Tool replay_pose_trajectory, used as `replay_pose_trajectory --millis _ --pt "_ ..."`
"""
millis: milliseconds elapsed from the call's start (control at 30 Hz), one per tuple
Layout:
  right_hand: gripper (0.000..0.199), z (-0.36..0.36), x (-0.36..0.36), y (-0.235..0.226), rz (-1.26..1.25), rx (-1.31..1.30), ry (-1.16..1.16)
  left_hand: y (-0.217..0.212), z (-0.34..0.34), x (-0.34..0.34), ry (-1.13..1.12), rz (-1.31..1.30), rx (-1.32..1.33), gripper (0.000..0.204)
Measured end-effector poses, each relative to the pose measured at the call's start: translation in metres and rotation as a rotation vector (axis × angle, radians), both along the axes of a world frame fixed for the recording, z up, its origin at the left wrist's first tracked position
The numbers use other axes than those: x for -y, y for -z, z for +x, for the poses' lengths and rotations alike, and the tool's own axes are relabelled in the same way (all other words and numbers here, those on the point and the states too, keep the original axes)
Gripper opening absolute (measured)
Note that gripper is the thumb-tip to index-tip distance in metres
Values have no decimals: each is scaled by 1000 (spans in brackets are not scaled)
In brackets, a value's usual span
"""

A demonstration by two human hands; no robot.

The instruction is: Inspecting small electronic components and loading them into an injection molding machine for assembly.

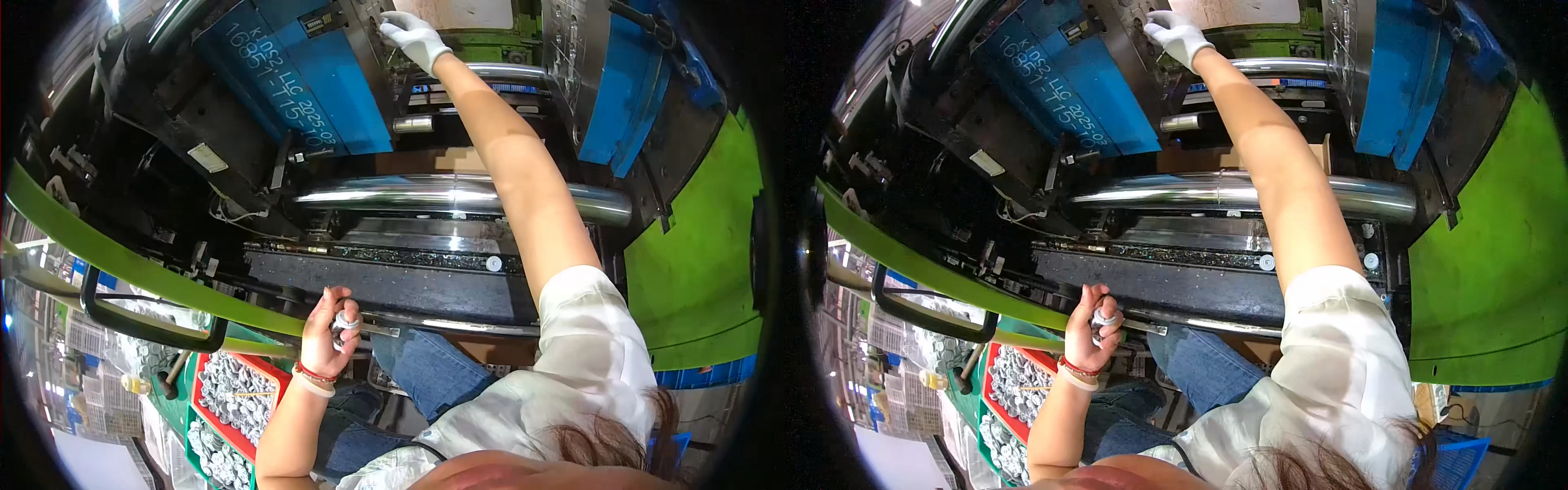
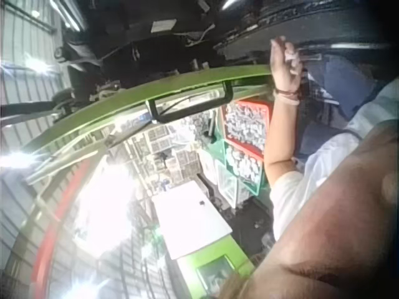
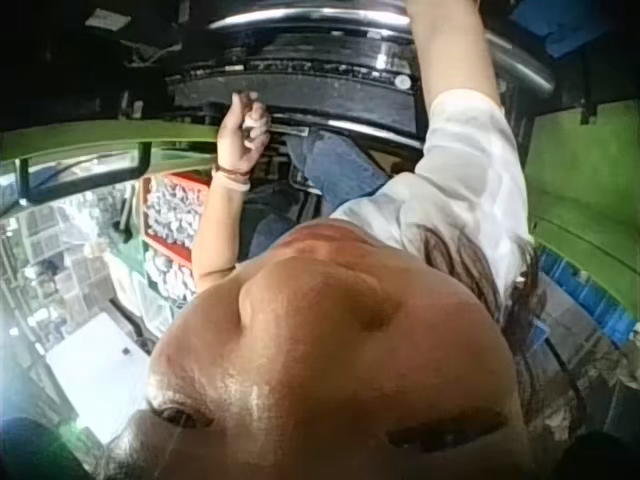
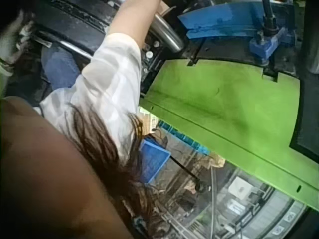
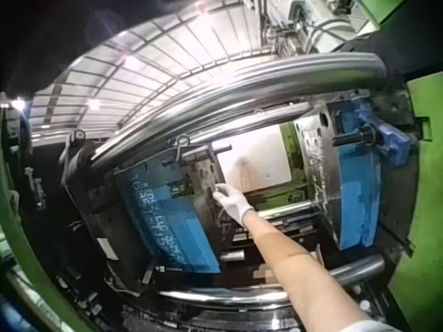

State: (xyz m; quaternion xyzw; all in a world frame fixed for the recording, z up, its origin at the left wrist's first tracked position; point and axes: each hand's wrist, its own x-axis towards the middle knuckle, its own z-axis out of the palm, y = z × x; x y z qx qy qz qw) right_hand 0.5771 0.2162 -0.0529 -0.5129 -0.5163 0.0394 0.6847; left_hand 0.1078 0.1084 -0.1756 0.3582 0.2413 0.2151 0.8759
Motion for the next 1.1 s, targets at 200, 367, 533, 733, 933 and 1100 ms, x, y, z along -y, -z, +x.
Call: replay_pose_trajectory --millis 200,367,533,733,933,1100 --pt "45 6 -7 0 -3 101 84 3 4 -1 23 6 -14 33" --pt "30 6 -16 -5 151 396 353 5 7 0 41 26 -45 33" --pt "42 3 -15 -10 -5 453 431 4 5 0 38 40 -28 32" --pt "40 4 -14 -7 15 316 420 3 5 2 40 61 -51 33" --pt "36 2 -23 -7 51 234 375 4 2 1 49 98 -63 34" --pt "46 -16 -7 2 -97 601 576 2 3 4 39 79 -77 37"
